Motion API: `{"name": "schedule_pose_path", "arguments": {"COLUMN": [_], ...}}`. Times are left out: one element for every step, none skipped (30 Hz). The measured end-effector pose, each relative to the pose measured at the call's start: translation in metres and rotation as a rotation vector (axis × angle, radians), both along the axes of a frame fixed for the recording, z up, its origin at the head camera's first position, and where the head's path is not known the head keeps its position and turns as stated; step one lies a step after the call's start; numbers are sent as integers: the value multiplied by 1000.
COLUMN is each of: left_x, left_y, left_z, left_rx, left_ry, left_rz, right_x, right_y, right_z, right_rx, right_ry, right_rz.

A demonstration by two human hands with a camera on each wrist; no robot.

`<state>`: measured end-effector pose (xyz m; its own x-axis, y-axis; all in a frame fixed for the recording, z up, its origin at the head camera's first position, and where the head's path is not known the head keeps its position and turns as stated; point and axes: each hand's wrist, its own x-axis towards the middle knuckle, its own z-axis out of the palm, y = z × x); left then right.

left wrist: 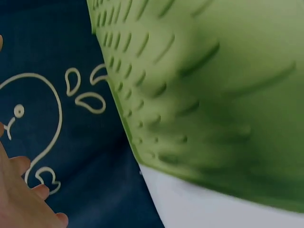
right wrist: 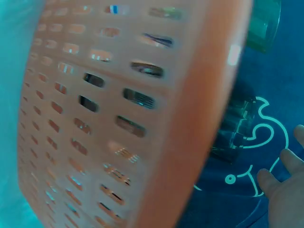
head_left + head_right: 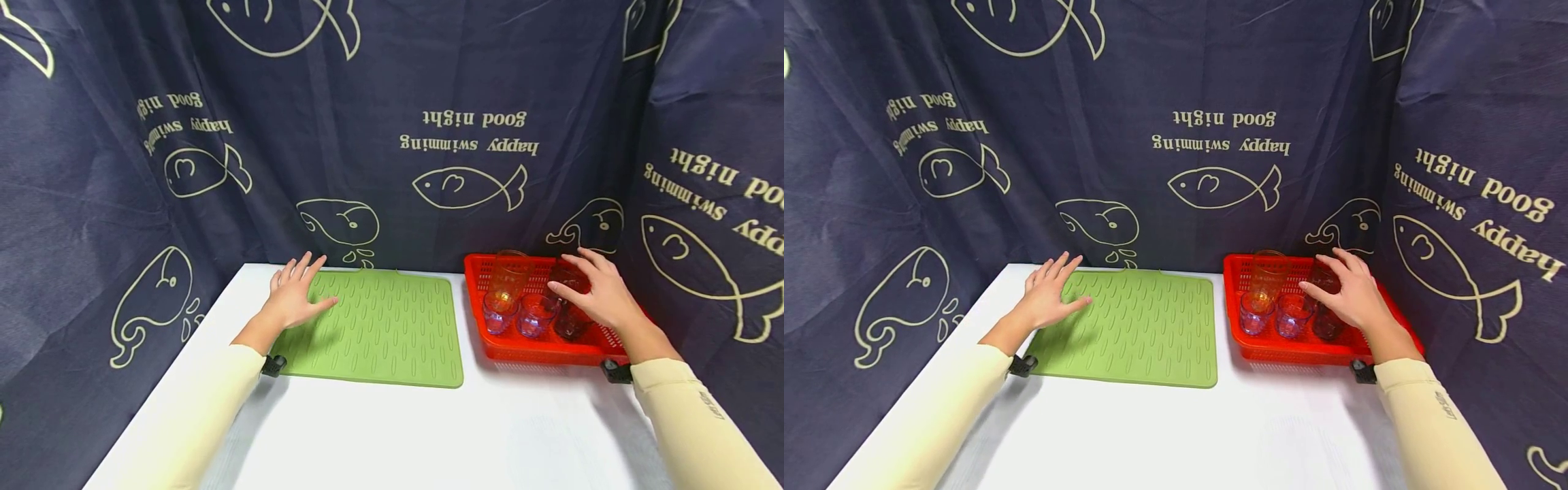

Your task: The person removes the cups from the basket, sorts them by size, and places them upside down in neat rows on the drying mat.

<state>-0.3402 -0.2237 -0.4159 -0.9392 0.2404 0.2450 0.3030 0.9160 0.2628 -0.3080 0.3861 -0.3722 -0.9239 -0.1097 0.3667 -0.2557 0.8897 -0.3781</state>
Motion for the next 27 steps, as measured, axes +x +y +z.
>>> {"name": "schedule_pose_path", "arguments": {"left_x": [2, 4, 5, 7, 8, 9, 10, 11, 12, 13, 14, 16, 17, 19, 20, 22, 23, 25, 26, 28, 29, 30, 31, 32, 33, 34, 35], "left_y": [3, 6, 8, 11, 13, 16, 18, 21, 23, 25, 28, 30, 32, 34, 36, 38, 40, 43, 45, 47, 49, 50, 52, 54, 56, 58, 60], "left_z": [-1, -2, -3, -4, -6, -8, -9, -11, -13, -14, -16, -17, -19, -20, -21, -23, -24, -25, -26, -27, -29, -30, -31, -32, -34, -35, -36], "left_rx": [13, 28, 38, 49, 62, 70, 82, 95, 108, 122, 135, 142, 151, 158, 166, 174, 181, 189, 201, 214, 228, 241, 253, 267, 280, 295, 315], "left_ry": [-2, -4, -7, -8, -8, -4, 0, 4, 8, 11, 15, 17, 17, 15, 12, 11, 9, 7, 5, 3, 5, 5, 8, 8, 10, 9, 9], "left_rz": [-5, -12, -16, -22, -28, -34, -42, -49, -58, -65, -72, -78, -83, -87, -92, -96, -100, -104, -107, -112, -117, -121, -124, -130, -136, -144, -153], "right_x": [1, 2, 3, 4, 5, 6, 7, 7, 8, 9, 9, 10, 11, 11, 12, 12, 13, 13, 14, 15, 15, 16, 17, 17, 18, 18, 18], "right_y": [0, 0, 0, 0, 0, 1, 1, 1, 2, 2, 3, 4, 5, 6, 7, 9, 10, 11, 11, 12, 12, 13, 13, 13, 14, 15, 16], "right_z": [-2, -3, -5, -6, -7, -9, -11, -12, -14, -15, -17, -19, -21, -22, -24, -25, -26, -27, -28, -28, -28, -28, -28, -29, -29, -30, -31], "right_rx": [-10, -20, -29, -36, -42, -51, -58, -65, -73, -82, -91, -101, -112, -120, -130, -139, -144, -150, -150, -150, -152, -155, -157, -159, -161, -165, -168], "right_ry": [9, 16, 19, 22, 24, 24, 25, 25, 27, 30, 33, 38, 42, 43, 43, 44, 40, 36, 31, 27, 26, 25, 22, 20, 18, 14, 8], "right_rz": [5, 9, 12, 13, 12, 12, 12, 12, 12, 14, 16, 19, 21, 23, 24, 24, 22, 21, 20, 20, 21, 23, 26, 30, 32, 34, 33]}}
